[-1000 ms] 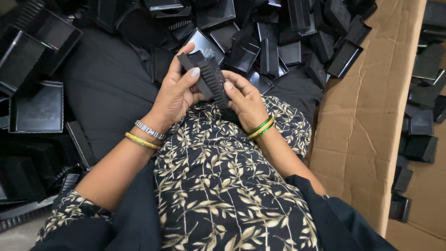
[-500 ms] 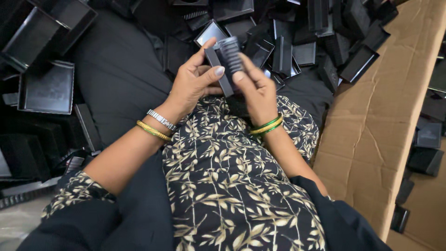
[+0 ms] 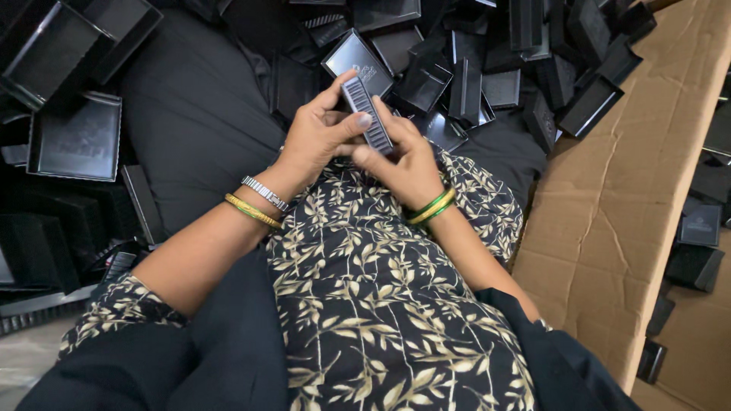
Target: The person sits inside a large cardboard box filled with black plastic boxes, picks up individual boxes one at a time, opens and closes their lids, and tosses them back into the pile or to the side, working through the pile continuously.
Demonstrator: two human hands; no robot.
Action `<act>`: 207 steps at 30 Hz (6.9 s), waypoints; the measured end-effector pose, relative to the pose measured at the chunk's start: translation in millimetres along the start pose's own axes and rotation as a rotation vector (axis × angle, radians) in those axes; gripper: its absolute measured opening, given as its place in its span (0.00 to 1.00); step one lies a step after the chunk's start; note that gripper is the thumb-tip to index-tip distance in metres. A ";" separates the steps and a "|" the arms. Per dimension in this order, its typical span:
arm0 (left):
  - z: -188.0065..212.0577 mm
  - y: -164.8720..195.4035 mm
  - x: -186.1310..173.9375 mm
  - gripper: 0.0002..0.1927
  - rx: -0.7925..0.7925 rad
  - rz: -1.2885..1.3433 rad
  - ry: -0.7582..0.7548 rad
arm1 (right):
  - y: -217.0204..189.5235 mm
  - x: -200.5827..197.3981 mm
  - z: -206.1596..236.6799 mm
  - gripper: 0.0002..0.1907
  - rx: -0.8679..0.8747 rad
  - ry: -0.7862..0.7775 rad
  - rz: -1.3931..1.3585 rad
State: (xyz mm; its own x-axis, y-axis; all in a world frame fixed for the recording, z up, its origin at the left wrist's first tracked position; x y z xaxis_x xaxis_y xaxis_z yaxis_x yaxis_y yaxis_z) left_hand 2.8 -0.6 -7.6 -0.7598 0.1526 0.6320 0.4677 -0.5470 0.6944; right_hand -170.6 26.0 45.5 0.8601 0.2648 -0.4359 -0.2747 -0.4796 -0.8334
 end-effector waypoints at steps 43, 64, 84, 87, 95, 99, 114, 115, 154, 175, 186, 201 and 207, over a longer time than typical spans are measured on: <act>-10.0 -9.5 -1.1 0.28 -0.231 -0.125 -0.054 | 42.4 -88.4 -25.3 0.09 0.230 0.563 0.109; -2.8 5.9 -3.3 0.29 0.013 0.250 -0.072 | 39.8 -76.5 -12.7 0.14 0.271 0.450 0.269; 7.7 17.3 2.1 0.39 -0.002 0.164 -0.042 | 19.4 -10.0 -4.5 0.26 0.339 0.204 -0.672; 8.3 19.4 3.7 0.41 -0.004 0.158 -0.039 | 16.2 -10.5 -5.3 0.28 0.289 0.157 -0.599; 3.5 10.1 -5.2 0.42 -0.017 0.062 0.038 | 2.2 -0.4 -5.2 0.33 0.151 -0.002 -0.184; -4.5 -1.5 -12.9 0.33 -0.026 0.043 0.111 | -5.9 4.1 -9.1 0.32 0.068 0.039 -0.044; -3.4 6.8 -7.2 0.32 -0.164 -0.004 0.093 | 5.8 -204.1 8.8 0.31 0.004 1.199 -0.421; -4.0 7.7 -7.1 0.33 -0.156 0.011 0.098 | 2.7 -220.8 16.6 0.26 -0.091 1.246 -0.386; 2.9 19.3 6.4 0.36 0.053 0.200 0.047 | 109.6 -67.8 -75.6 0.26 -0.095 -0.067 0.893; 6.5 19.2 5.7 0.36 0.026 0.264 -0.062 | 37.4 -8.3 -20.2 0.20 0.293 0.187 -0.399; 3.1 7.5 5.4 0.43 -0.098 0.045 0.046 | 24.1 -12.8 -17.2 0.24 0.299 0.113 -0.510; 3.7 0.1 -1.5 0.35 0.020 0.129 0.005 | 20.2 -4.5 -18.4 0.26 0.140 0.124 -0.234; 5.2 4.6 2.7 0.31 -0.092 -0.018 -0.044 | 29.9 -50.8 2.3 0.14 0.574 0.028 -0.440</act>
State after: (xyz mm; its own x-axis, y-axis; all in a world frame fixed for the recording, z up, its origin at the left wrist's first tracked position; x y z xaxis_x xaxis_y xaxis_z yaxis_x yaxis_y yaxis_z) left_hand 5.2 1.5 -0.9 -0.7464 0.1976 0.6355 0.4093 -0.6166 0.6725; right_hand -223.5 0.1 42.0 0.9516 0.3068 -0.0166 -0.0763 0.1835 -0.9801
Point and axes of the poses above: each hand's wrist, its own z-axis away from the middle knuckle, its own x-axis out of the palm, y = z × x, the point moved 2 cm from there along -z, towards the middle knuckle, and after that the axes turned 14 degrees about -x, right-handed, at the moved point
